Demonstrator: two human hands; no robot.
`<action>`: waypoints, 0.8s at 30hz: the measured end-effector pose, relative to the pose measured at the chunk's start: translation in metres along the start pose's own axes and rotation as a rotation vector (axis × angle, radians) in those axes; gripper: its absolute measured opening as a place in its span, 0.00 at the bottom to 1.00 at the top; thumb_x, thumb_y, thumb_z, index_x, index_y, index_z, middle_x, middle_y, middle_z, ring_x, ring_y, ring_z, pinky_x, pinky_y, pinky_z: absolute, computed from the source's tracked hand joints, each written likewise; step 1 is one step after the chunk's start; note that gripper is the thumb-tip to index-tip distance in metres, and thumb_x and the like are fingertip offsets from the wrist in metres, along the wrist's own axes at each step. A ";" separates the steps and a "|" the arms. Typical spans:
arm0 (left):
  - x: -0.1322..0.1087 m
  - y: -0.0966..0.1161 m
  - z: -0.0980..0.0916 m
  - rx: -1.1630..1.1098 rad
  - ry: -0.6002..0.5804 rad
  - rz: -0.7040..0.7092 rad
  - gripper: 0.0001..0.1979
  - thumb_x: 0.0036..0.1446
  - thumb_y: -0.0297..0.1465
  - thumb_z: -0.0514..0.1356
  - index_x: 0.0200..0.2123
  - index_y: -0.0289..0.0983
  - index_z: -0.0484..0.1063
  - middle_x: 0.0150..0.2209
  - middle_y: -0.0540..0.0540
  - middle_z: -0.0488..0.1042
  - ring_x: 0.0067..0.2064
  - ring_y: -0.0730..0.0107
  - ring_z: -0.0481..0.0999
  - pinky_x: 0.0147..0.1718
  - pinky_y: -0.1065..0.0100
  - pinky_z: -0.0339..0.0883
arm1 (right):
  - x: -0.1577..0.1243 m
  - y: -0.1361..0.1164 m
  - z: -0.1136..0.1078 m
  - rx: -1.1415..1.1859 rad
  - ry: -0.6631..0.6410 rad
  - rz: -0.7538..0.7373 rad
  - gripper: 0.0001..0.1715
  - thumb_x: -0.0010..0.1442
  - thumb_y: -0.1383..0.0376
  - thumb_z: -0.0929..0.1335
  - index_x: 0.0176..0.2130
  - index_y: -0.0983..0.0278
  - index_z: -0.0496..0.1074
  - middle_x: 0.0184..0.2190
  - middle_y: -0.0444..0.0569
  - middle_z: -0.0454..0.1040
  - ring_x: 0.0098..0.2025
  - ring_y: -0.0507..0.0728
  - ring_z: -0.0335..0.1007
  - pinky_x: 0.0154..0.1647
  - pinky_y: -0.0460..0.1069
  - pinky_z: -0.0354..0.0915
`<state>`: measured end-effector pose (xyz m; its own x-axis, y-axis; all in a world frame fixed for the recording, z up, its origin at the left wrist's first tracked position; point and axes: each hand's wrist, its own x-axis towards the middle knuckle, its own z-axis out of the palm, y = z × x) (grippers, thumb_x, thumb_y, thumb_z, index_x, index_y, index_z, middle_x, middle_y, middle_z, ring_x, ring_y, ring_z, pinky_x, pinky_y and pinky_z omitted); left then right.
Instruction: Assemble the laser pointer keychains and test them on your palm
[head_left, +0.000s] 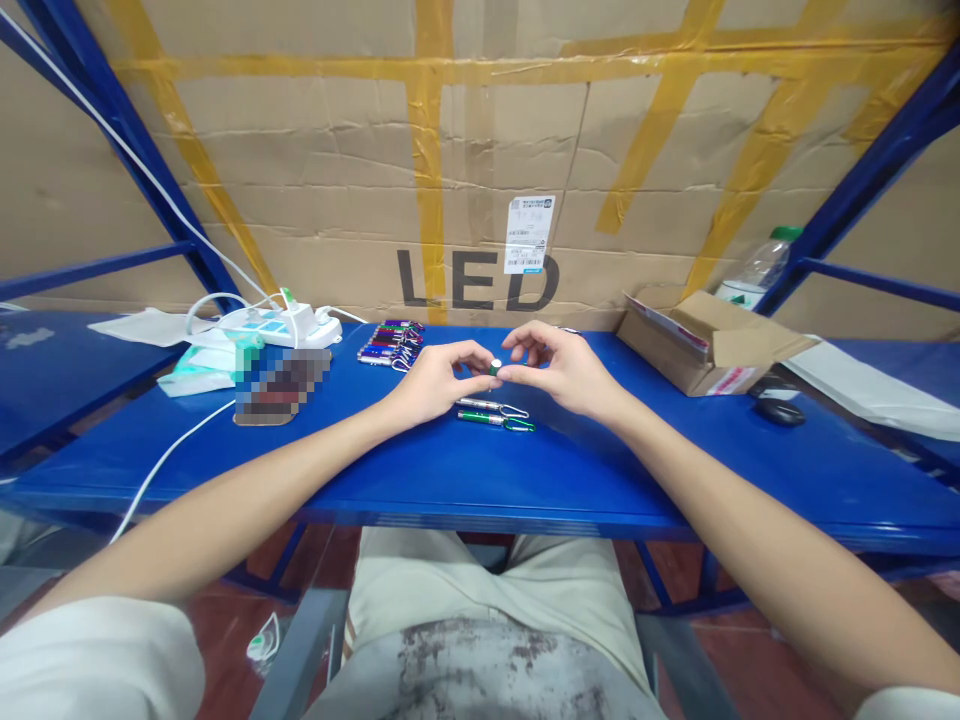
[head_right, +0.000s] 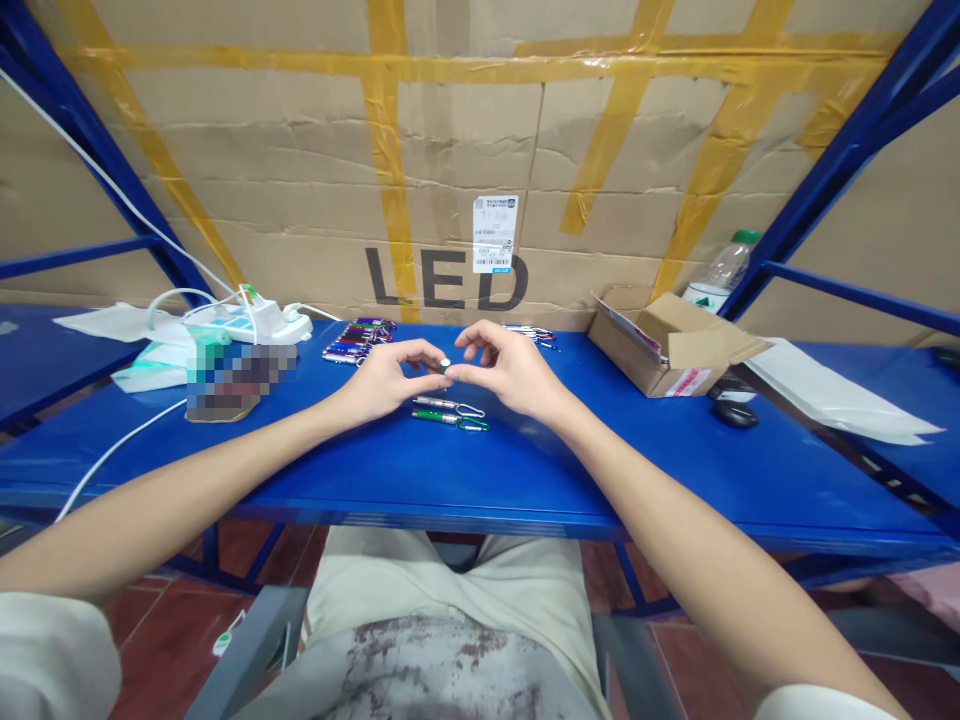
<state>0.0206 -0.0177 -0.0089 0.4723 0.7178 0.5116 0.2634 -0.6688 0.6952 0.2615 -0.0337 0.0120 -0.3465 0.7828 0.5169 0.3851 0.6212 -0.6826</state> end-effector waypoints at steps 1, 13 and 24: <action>0.000 0.002 -0.002 0.035 0.012 0.021 0.18 0.61 0.46 0.73 0.44 0.38 0.83 0.41 0.45 0.85 0.43 0.61 0.83 0.47 0.62 0.75 | 0.000 0.001 -0.001 -0.014 0.020 0.001 0.24 0.58 0.49 0.81 0.46 0.62 0.79 0.36 0.46 0.80 0.32 0.54 0.68 0.35 0.52 0.65; 0.002 -0.008 -0.006 0.084 0.024 0.014 0.15 0.62 0.43 0.72 0.45 0.38 0.83 0.43 0.44 0.87 0.45 0.59 0.85 0.48 0.61 0.73 | -0.009 -0.004 0.001 -0.293 0.050 -0.274 0.12 0.75 0.59 0.67 0.53 0.58 0.77 0.40 0.49 0.78 0.37 0.59 0.70 0.44 0.55 0.67; 0.002 -0.007 -0.008 0.093 0.007 0.000 0.15 0.63 0.43 0.72 0.45 0.38 0.84 0.43 0.45 0.87 0.46 0.58 0.85 0.47 0.62 0.74 | -0.011 -0.006 0.004 -0.355 -0.058 -0.345 0.15 0.77 0.61 0.64 0.56 0.57 0.77 0.45 0.53 0.77 0.47 0.64 0.74 0.51 0.58 0.68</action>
<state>0.0127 -0.0103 -0.0084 0.4668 0.7190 0.5149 0.3410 -0.6835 0.6454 0.2599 -0.0465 0.0081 -0.5479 0.5323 0.6453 0.5035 0.8259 -0.2539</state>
